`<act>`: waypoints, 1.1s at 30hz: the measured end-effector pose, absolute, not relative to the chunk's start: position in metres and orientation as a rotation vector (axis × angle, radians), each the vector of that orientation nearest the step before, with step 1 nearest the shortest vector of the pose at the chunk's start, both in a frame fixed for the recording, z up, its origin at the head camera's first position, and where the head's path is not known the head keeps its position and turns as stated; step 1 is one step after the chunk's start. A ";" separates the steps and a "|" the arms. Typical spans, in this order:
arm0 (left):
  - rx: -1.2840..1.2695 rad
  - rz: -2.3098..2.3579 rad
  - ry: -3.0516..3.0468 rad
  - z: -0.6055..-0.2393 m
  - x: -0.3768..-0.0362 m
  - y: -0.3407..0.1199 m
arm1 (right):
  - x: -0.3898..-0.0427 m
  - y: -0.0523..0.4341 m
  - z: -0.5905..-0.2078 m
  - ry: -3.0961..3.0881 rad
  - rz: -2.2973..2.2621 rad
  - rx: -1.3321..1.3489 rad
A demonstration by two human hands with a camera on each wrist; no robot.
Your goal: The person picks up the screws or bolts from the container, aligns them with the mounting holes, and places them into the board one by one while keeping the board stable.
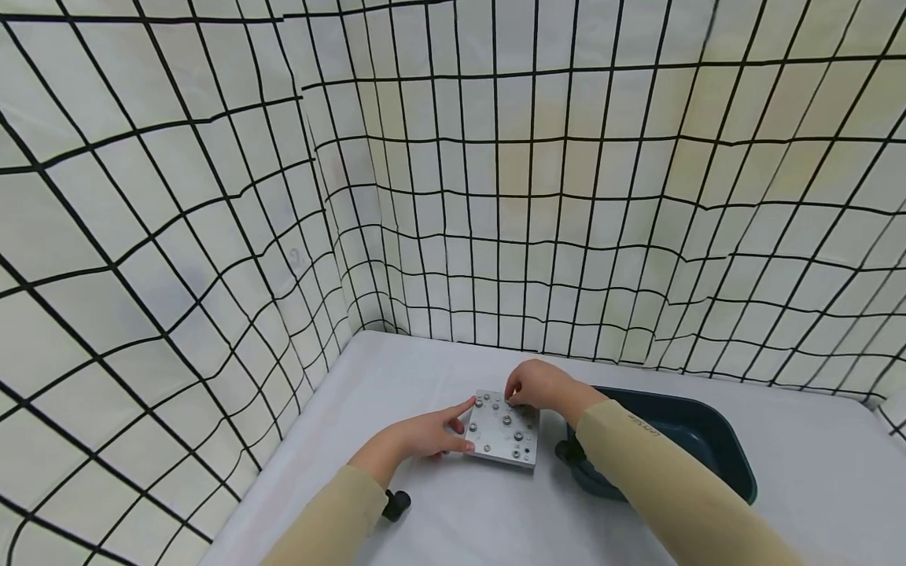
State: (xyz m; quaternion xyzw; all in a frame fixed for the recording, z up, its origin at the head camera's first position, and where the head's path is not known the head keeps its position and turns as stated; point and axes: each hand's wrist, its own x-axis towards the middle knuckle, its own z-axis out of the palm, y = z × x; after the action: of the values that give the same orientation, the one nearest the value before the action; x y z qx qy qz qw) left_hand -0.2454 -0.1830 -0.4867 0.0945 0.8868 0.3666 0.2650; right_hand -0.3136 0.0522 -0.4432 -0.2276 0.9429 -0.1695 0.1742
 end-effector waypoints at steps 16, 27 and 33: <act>0.279 0.966 2.378 -0.482 -0.250 -0.180 | -0.314 0.063 -0.441 2.702 -0.481 -0.642; 0.272 1.137 2.293 -0.484 -0.243 -0.189 | -0.295 0.071 -0.425 2.786 -0.569 -0.658; 0.301 1.120 2.422 -0.486 -0.225 -0.191 | -0.269 0.085 -0.417 2.881 -0.629 -0.628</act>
State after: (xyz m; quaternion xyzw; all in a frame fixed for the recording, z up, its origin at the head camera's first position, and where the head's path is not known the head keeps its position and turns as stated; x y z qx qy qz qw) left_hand -0.2254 -0.1906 -0.4858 0.1091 0.8786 0.4062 0.2262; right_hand -0.2691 0.0846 -0.4175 -0.2079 0.9536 -0.2083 0.0633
